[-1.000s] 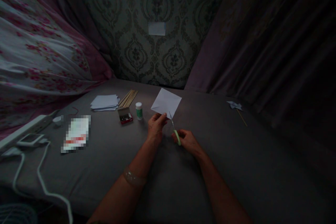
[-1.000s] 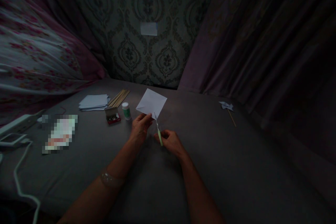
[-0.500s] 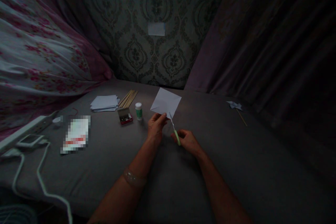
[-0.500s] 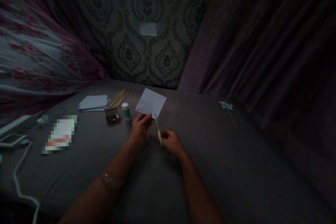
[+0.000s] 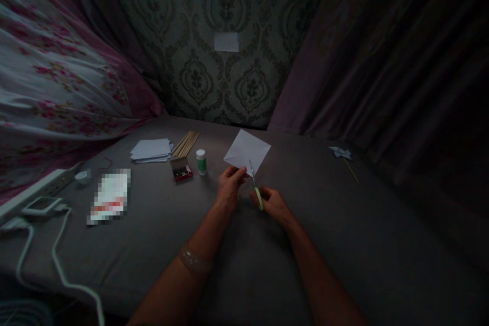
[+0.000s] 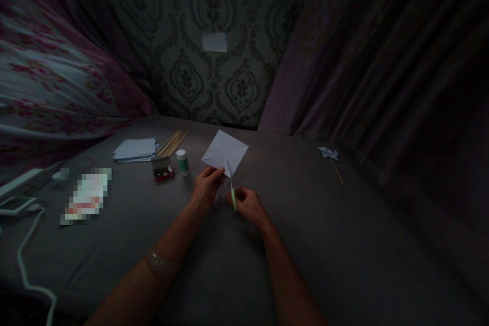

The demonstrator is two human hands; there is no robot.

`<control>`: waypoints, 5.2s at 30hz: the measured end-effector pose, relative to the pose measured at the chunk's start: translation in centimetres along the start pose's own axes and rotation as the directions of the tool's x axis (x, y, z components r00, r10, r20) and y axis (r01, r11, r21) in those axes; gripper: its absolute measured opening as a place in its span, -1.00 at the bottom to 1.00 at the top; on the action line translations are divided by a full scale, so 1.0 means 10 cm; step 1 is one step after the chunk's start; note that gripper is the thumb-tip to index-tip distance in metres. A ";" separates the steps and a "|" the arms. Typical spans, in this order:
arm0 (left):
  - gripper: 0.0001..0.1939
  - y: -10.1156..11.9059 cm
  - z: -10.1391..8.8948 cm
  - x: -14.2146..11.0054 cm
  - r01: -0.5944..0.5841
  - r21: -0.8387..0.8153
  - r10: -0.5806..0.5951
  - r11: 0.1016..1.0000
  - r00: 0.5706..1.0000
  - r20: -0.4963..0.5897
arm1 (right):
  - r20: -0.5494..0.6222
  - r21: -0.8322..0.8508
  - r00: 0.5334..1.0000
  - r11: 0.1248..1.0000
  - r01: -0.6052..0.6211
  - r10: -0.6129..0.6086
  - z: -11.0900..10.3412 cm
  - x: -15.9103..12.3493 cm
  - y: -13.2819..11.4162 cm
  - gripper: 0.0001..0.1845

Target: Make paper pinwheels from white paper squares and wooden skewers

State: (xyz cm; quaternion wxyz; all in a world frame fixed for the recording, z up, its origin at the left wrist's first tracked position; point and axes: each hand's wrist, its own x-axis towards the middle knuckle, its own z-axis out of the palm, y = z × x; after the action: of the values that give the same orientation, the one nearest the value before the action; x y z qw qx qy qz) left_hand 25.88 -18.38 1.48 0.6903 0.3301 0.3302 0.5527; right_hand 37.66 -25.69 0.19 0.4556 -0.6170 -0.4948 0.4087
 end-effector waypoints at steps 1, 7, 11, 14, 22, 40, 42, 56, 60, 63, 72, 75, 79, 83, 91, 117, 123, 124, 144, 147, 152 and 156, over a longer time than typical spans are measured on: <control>-0.72 0.00 0.00 0.00 0.002 0.001 -0.002 1.000 1.000 0.003 | -0.001 0.000 1.000 1.000 0.003 -0.003 0.00 0.00 0.00 -0.55; -0.73 -0.01 0.01 0.00 -0.006 0.000 0.006 1.000 1.000 0.006 | -0.024 0.001 1.000 1.000 -0.003 0.003 0.00 0.00 -0.03 -0.53; -0.73 -0.01 0.01 0.01 -0.008 0.010 0.008 1.000 1.000 -0.003 | -0.024 -0.002 1.000 1.000 -0.006 0.006 0.00 0.00 -0.02 -0.51; -0.72 -0.02 0.00 0.01 -0.008 0.010 0.008 1.000 1.000 0.004 | -0.037 -0.005 0.999 1.000 -0.007 0.007 0.01 0.00 -0.01 -0.51; -0.71 0.00 0.01 0.00 0.021 -0.030 -0.021 0.999 1.000 -0.002 | -0.033 -0.009 0.999 1.000 -0.002 0.002 0.00 0.00 -0.03 -0.53; -0.66 0.06 0.01 -0.01 0.143 -0.192 -0.132 0.971 0.989 0.070 | -0.054 0.004 0.999 1.000 0.002 -0.001 0.02 0.00 -0.04 -0.53; -0.67 0.06 0.01 0.00 0.158 -0.207 -0.145 0.966 0.986 0.076 | -0.055 -0.001 0.998 1.000 0.009 -0.009 0.02 0.00 -0.03 -0.53; -0.78 0.08 0.01 0.01 0.250 -0.328 -0.226 0.911 0.968 0.109 | -0.046 -0.025 0.998 0.999 0.045 -0.046 0.01 0.02 0.04 -0.56; -0.80 0.07 0.00 0.02 0.272 -0.343 -0.247 0.899 0.962 0.115 | -0.037 -0.020 0.998 0.999 0.048 -0.048 0.00 0.02 0.04 -0.58; -0.78 0.06 0.00 0.02 0.257 -0.328 -0.229 0.909 0.966 0.124 | -0.041 -0.009 0.999 1.000 0.029 -0.029 0.01 0.02 0.02 -0.58; -0.69 0.06 0.02 0.00 0.189 -0.259 -0.164 0.947 0.980 0.113 | -0.071 0.000 0.997 1.000 0.020 -0.020 0.01 0.02 0.01 -0.56; -0.70 0.06 0.03 -0.01 0.189 -0.247 -0.167 0.950 0.980 0.105 | -0.059 0.008 0.998 1.000 0.013 -0.012 0.01 0.01 -0.02 -0.54; -0.72 0.06 0.03 0.00 0.196 -0.259 -0.175 0.946 0.979 0.103 | -0.062 0.013 0.998 1.000 0.006 -0.005 0.02 -0.01 -0.07 -0.53; -0.76 0.07 0.03 0.00 0.231 -0.299 -0.209 0.926 0.972 0.106 | -0.062 -0.002 0.998 1.000 0.013 -0.013 0.01 -0.01 -0.04 -0.53; -0.86 0.11 0.02 0.01 0.346 -0.385 -0.325 0.855 0.938 0.121 | -0.042 -0.060 0.998 0.997 0.040 -0.043 0.00 0.01 0.04 -0.57; -0.76 0.06 0.00 0.02 0.271 -0.311 -0.248 0.911 0.962 0.110 | 0.061 0.067 0.998 0.998 -0.018 0.014 -0.02 -0.04 -0.06 -0.53; -0.75 0.07 0.00 0.02 0.253 -0.308 -0.233 0.917 0.967 0.100 | 0.058 0.064 0.997 0.997 -0.052 0.048 -0.01 -0.05 -0.12 -0.49; -0.74 0.07 0.00 0.02 0.247 -0.301 -0.228 0.921 0.969 0.097 | 0.060 0.064 0.997 0.997 -0.054 0.050 -0.01 -0.06 -0.13 -0.49; -0.66 0.00 -0.03 0.10 0.091 -0.178 -0.102 0.980 0.993 -0.051 | 0.152 -0.039 0.987 0.999 -0.036 0.042 -0.19 -0.05 -0.08 -0.50; -0.66 0.02 -0.04 0.10 0.104 -0.192 -0.115 0.976 0.992 -0.047 | 0.102 -0.062 0.994 0.997 -0.035 0.042 -0.29 -0.03 -0.07 -0.50; -0.64 0.01 -0.05 0.09 0.145 -0.196 -0.149 0.970 0.989 -0.005 | -0.146 -0.151 0.982 0.979 -0.138 0.116 -0.57 -0.03 -0.03 -0.52; -0.62 -0.01 -0.04 0.09 0.159 -0.190 -0.152 0.969 0.987 0.046 | -0.315 -0.381 0.940 0.890 -0.251 0.130 -0.96 -0.12 0.11 -0.55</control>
State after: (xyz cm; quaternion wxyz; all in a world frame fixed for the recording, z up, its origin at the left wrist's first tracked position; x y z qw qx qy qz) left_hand 25.74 -17.48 1.04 0.7653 0.2433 0.2890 0.5211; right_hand 46.89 -28.45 1.63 0.3366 -0.7972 -0.4371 0.2450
